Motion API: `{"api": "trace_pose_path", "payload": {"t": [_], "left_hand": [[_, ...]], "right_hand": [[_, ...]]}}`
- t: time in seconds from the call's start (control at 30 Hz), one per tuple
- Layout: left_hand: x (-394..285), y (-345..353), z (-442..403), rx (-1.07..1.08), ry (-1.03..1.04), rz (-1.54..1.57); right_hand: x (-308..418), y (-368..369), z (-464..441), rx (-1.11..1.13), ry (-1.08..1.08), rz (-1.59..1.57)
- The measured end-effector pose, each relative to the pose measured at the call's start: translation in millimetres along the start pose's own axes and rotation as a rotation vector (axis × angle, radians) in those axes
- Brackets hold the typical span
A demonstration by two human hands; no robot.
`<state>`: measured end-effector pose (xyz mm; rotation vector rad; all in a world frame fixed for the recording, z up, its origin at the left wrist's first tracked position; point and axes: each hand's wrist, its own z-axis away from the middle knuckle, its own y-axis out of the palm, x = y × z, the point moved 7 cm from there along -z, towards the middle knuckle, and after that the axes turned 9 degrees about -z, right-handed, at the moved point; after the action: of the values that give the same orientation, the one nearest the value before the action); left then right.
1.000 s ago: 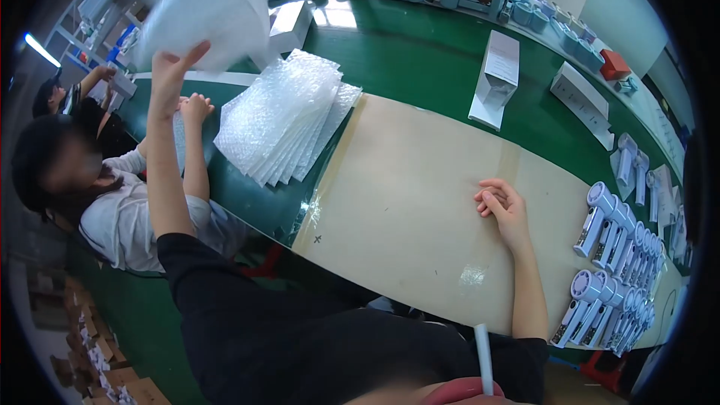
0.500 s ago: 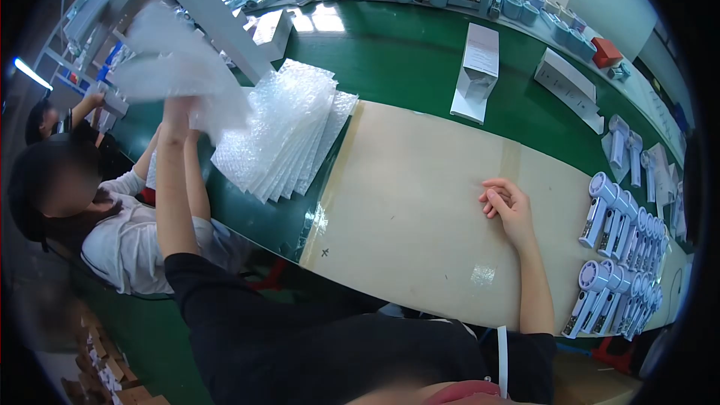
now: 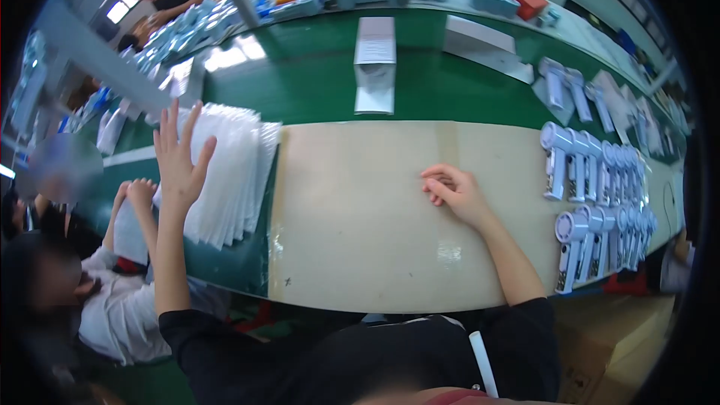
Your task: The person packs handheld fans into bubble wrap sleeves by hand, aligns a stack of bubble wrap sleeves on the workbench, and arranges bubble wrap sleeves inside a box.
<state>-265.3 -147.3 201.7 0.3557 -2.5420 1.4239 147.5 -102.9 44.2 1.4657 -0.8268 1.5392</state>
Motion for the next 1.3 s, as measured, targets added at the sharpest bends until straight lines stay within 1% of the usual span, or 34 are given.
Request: {"api": "trace_pose_path", "payload": {"t": [0.03,0.13,0.2,0.3,0.43,0.47,0.53,0.57,0.67,0.7,0.77,0.8,0.83,0.9,1.0,1.03,1.1,1.13,1.2,1.23,1.3], "left_hand": [[-6,23,3,0.072,0.032,-0.110],[7,97,21,0.334,-0.103,0.009],[9,108,15,0.377,-0.101,0.093],[4,110,18,0.465,-0.116,0.162],[4,107,16,0.491,-0.099,0.167],[2,101,13,0.453,-0.050,0.024],[-10,75,0,0.364,0.045,-0.254],[-36,36,-7,0.149,0.106,-0.315],[-96,-23,-22,-0.220,0.170,0.030],[-126,-44,-23,-0.277,0.183,0.267],[-183,-38,-22,-0.168,0.220,0.656],[-219,-29,-21,-0.105,0.343,0.789],[-259,-16,-15,0.015,0.437,0.787],[-328,2,-2,0.007,0.594,0.676],[-373,32,-7,0.066,0.561,0.854],[-375,34,-15,0.075,0.513,0.914],[-373,40,-21,0.115,0.408,1.025],[-373,43,-20,0.154,0.396,1.069],[-369,49,-20,0.228,0.361,1.141],[-368,47,-19,0.158,0.366,1.134],[-371,43,-19,0.133,0.415,1.075]], "right_hand": [[-1,-2,0,-0.004,-0.017,0.009],[-4,-4,2,0.002,-0.057,0.043],[0,-7,3,0.007,-0.096,0.085],[4,-7,4,0.034,-0.100,0.145],[2,-8,6,0.048,-0.150,0.137],[5,-7,7,0.052,-0.176,0.161],[9,-8,9,0.058,-0.209,0.209],[9,-8,8,0.066,-0.215,0.229],[6,-11,8,0.081,-0.191,0.217],[5,-10,7,0.085,-0.178,0.203],[7,-8,7,0.057,-0.191,0.151],[8,-9,7,0.041,-0.198,0.130],[7,-10,7,0.035,-0.190,0.129],[0,-14,6,0.018,-0.174,0.133],[-4,-38,10,-0.192,-0.183,0.094],[-2,-46,11,-0.324,-0.215,0.019],[13,-57,16,-0.450,-0.348,0.133],[20,-60,17,-0.503,-0.412,0.192],[17,-67,13,-0.528,-0.399,0.167],[15,-69,9,-0.537,-0.391,0.149],[14,-73,-1,-0.535,-0.391,0.139]]}}
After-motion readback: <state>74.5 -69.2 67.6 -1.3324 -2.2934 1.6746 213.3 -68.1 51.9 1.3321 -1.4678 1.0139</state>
